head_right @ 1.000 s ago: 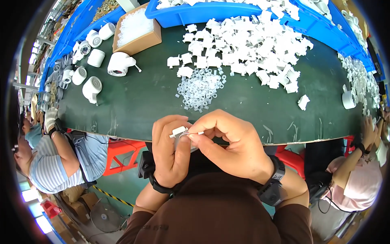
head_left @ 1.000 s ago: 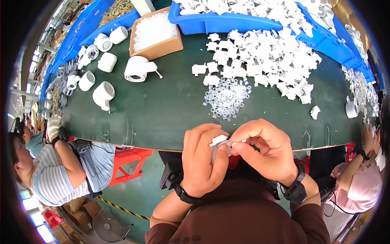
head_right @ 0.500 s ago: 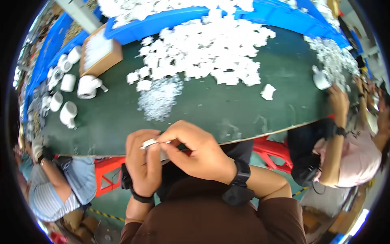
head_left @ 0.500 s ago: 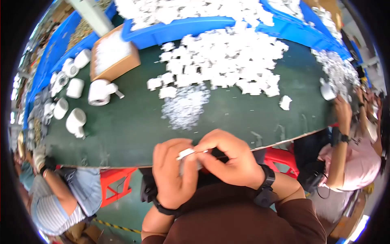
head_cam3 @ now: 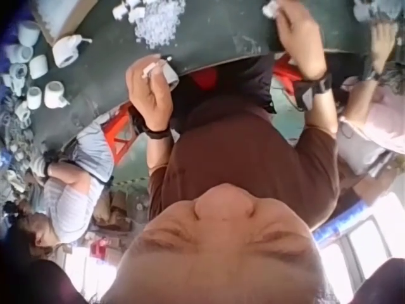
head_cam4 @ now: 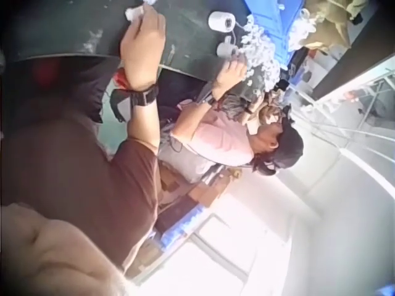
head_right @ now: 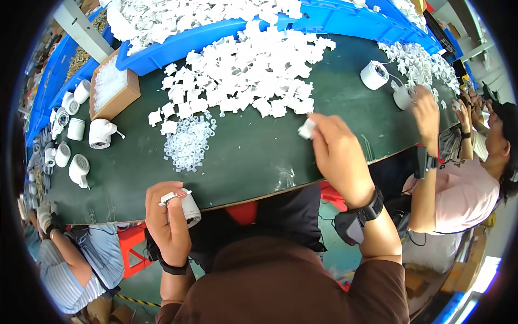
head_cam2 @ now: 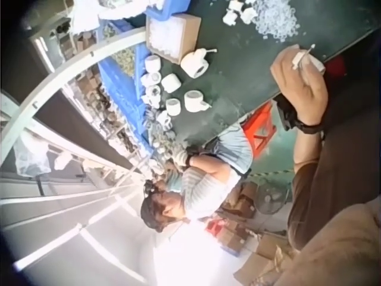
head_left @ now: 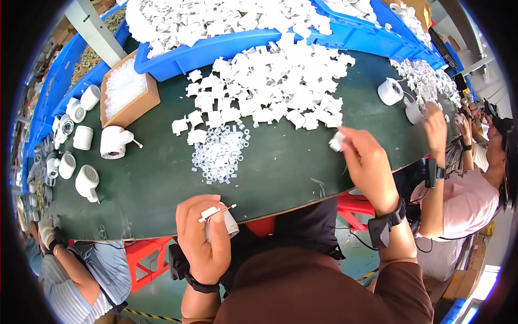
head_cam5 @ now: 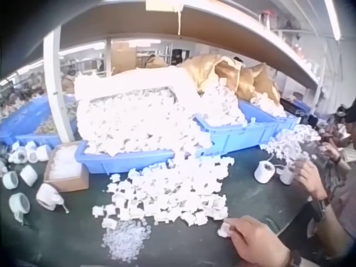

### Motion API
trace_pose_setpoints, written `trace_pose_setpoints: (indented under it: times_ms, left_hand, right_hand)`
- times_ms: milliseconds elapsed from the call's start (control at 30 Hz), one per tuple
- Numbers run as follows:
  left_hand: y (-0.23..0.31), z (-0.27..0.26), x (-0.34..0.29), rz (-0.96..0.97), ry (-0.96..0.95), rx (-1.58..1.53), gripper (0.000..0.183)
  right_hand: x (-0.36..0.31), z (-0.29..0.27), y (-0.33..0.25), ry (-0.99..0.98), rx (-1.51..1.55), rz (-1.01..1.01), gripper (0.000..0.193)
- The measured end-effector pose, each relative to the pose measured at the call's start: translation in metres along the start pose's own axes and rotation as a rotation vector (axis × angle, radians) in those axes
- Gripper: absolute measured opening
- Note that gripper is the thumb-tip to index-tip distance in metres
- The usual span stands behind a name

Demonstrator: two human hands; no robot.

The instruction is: The person assembles camera components by hand, picking up a white plastic housing and a small internal part. They fit the internal part into the housing, press a small white ring onto it, and then place the assembled unit onto the table.

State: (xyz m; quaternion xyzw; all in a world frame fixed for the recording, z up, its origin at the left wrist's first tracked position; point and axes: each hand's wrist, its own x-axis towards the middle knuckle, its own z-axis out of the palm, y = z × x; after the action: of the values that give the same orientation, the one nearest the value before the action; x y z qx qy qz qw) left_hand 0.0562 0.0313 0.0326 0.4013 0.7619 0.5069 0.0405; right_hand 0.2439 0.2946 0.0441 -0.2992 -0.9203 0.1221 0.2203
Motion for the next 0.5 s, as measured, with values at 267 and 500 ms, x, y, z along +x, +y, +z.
trace_pose_setpoints:
  times_ms: [267, 500]
  left_hand:
    - [-0.001, -0.002, -0.003, -0.022, 0.02, 0.0, 0.009]
    - [-0.002, -0.009, -0.004, -0.054, 0.069, -0.037, 0.009]
  right_hand:
    - [0.013, -0.003, -0.042, -0.121, 0.221, -0.273, 0.042]
    - [0.019, 0.005, -0.053, -0.262, 0.114, -0.424, 0.038]
